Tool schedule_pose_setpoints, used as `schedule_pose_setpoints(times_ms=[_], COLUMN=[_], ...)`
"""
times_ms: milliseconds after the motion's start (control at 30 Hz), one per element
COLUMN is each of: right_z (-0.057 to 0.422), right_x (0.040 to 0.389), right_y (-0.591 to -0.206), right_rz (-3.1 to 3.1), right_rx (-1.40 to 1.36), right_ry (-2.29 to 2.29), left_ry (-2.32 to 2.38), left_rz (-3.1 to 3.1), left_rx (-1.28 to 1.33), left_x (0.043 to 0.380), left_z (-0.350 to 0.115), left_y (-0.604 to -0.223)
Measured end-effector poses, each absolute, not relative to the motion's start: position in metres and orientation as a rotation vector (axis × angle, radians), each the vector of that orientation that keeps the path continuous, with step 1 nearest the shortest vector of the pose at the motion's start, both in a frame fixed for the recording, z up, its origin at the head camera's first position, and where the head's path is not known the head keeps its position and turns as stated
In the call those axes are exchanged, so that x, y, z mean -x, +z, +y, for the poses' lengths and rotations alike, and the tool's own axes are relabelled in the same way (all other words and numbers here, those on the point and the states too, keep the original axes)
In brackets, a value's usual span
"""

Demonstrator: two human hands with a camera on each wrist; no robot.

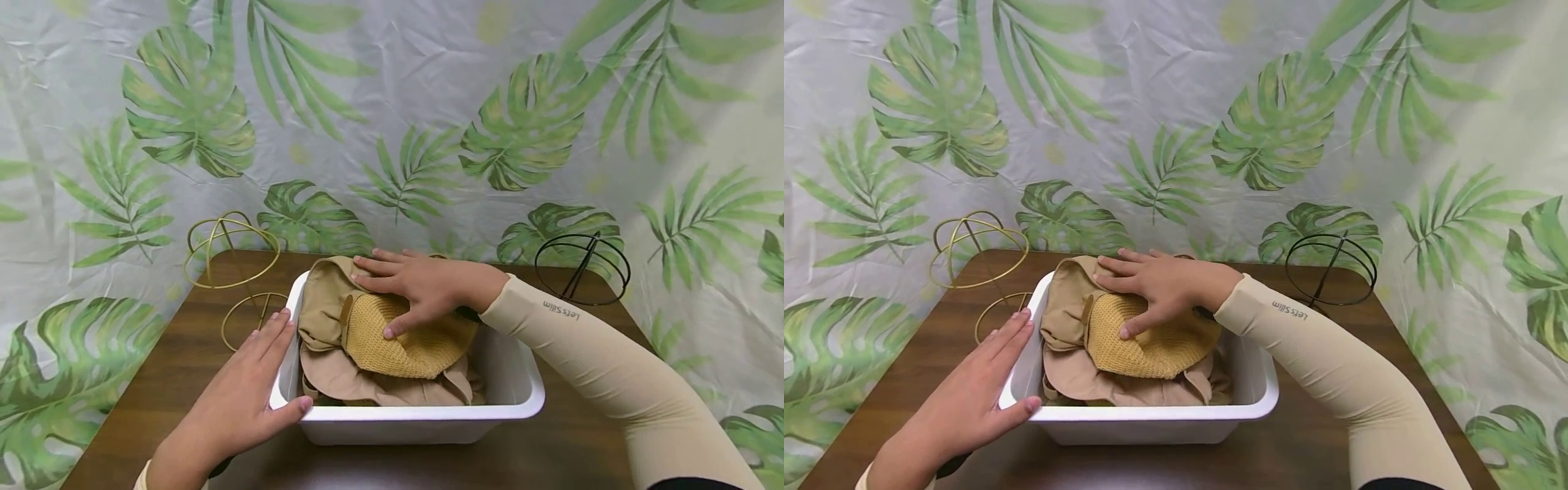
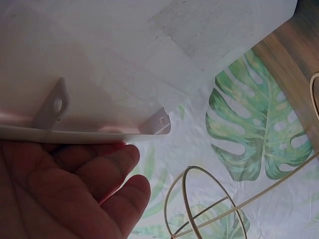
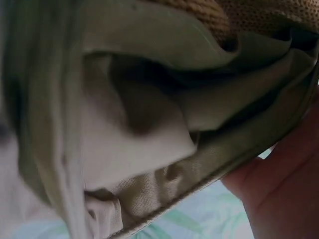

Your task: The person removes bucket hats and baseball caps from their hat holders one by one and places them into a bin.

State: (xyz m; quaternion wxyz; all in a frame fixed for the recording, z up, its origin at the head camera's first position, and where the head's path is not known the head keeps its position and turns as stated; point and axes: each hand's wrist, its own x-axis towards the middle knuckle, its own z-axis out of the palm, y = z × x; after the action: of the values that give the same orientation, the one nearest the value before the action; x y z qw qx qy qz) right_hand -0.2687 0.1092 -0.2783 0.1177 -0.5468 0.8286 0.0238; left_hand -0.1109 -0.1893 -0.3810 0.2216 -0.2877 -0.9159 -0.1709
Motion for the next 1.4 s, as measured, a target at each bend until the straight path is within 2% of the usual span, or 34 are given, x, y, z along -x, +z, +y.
schedule_pose_setpoints(times_ms=[567,1400], right_z=[0.106,0.098], right_x=[0.238,0.239], right_y=[-0.318,-0.359], right_rz=[2.425,2.350], right_rx=[1.552,1.420], right_ry=[0.226,0.248], left_ry=[-0.464,-0.457], left_rz=[-2.530,-2.522], left_rx=[0.800,0.788], left_x=[0.111,0.109], left_z=[-0.189,-0.188], left_y=[-0.381,-0.381])
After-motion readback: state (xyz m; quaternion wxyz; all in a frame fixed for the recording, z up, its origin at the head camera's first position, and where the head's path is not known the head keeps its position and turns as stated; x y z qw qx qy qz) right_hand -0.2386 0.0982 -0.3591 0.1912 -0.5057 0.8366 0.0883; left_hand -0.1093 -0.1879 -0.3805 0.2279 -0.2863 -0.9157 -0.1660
